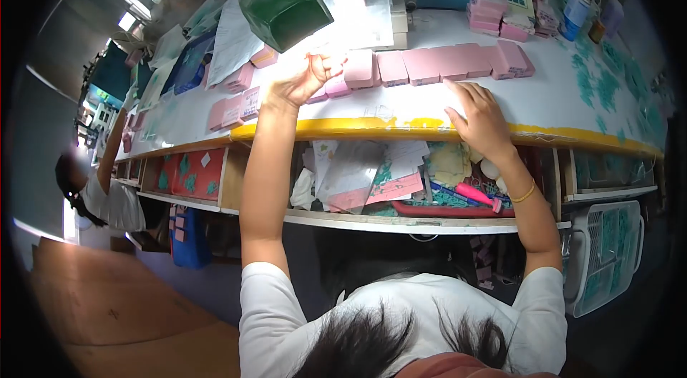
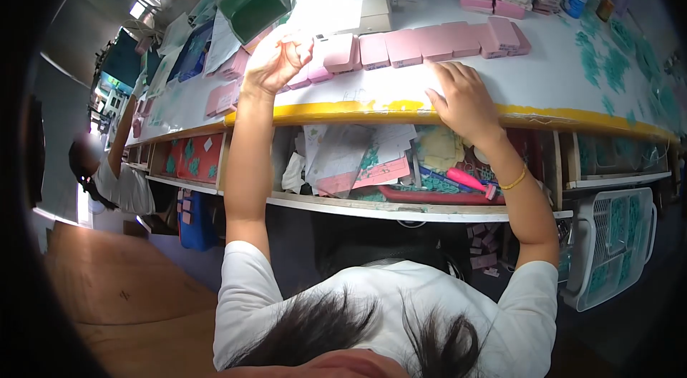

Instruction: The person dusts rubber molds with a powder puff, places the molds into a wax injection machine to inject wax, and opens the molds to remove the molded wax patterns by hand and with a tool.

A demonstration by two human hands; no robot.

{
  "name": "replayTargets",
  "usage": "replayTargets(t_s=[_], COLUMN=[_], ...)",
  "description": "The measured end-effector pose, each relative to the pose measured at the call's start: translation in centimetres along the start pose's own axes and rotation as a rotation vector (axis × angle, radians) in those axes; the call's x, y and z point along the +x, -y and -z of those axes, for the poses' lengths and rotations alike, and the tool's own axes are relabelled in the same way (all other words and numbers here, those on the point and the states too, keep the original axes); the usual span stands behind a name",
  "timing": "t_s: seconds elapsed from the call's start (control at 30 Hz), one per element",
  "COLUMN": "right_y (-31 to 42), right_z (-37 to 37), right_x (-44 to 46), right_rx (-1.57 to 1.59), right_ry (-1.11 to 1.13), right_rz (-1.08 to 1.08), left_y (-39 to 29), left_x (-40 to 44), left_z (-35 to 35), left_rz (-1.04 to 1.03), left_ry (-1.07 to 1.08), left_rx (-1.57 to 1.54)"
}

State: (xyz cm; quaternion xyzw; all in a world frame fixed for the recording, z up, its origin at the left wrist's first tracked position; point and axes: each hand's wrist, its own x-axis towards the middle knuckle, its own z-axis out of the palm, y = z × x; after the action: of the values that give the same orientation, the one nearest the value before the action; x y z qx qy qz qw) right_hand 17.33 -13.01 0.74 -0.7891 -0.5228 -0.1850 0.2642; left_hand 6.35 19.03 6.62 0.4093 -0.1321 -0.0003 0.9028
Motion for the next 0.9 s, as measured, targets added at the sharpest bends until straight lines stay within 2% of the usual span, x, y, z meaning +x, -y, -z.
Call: replayTargets(t_s=[0.03,0.07,0.1,0.17,0.3,0.4,0.43,0.53,0.63,0.7,0.77,0.8,0.87,0.9], right_y=[0.0,0.0,0.0,0.0,0.2,0.1,0.1,0.2,-0.1,0.2,0.1,0.1,0.3,0.4], right_z=[0.0,0.0,0.0,-0.1,0.2,0.1,0.1,-0.1,-0.5,-0.3,-0.1,-0.1,0.0,0.0], right_x=[0.0,-0.1,-0.1,-0.2,-0.2,-0.3,-0.3,-0.2,-0.3,-0.4,-0.2,-0.2,-0.1,-0.1], right_rx=[-0.008,-0.018,-0.023,-0.044,-0.030,-0.037,-0.042,-0.056,-0.062,-0.054,-0.039,-0.040,-0.045,-0.046], right_ry=[-0.001,-0.002,-0.005,-0.018,-0.037,-0.012,-0.010,-0.056,-0.069,-0.056,-0.053,-0.064,-0.057,-0.050], right_rz=[-0.001,-0.003,-0.009,0.001,0.018,0.009,0.007,0.023,0.047,0.067,0.037,0.046,0.052,0.040], left_y=[-0.2,-0.4,-0.3,0.2,0.7,1.1,1.8,3.1,3.7,3.6,3.2,3.2,4.2,4.5], left_x=[0.7,0.9,1.4,2.6,4.3,5.1,5.2,5.2,5.5,5.6,5.0,4.5,2.8,1.7], left_z=[0.1,0.0,0.3,1.0,1.7,1.4,0.9,-1.0,-1.4,-2.3,-3.3,-3.7,-5.3,-6.3], left_rz=[0.039,0.044,0.049,-0.038,-0.011,-0.121,-0.188,-0.200,-0.130,-0.053,-0.097,-0.157,-0.833,-0.693], left_ry=[0.010,-0.154,-0.147,-0.256,-0.313,-0.290,-0.410,-0.550,-0.623,-0.635,-0.631,-0.690,-0.768,-0.752], left_rx=[-0.090,-0.062,-0.062,-0.018,-0.044,0.108,0.300,0.534,0.820,0.895,1.058,1.088,1.882,2.134])
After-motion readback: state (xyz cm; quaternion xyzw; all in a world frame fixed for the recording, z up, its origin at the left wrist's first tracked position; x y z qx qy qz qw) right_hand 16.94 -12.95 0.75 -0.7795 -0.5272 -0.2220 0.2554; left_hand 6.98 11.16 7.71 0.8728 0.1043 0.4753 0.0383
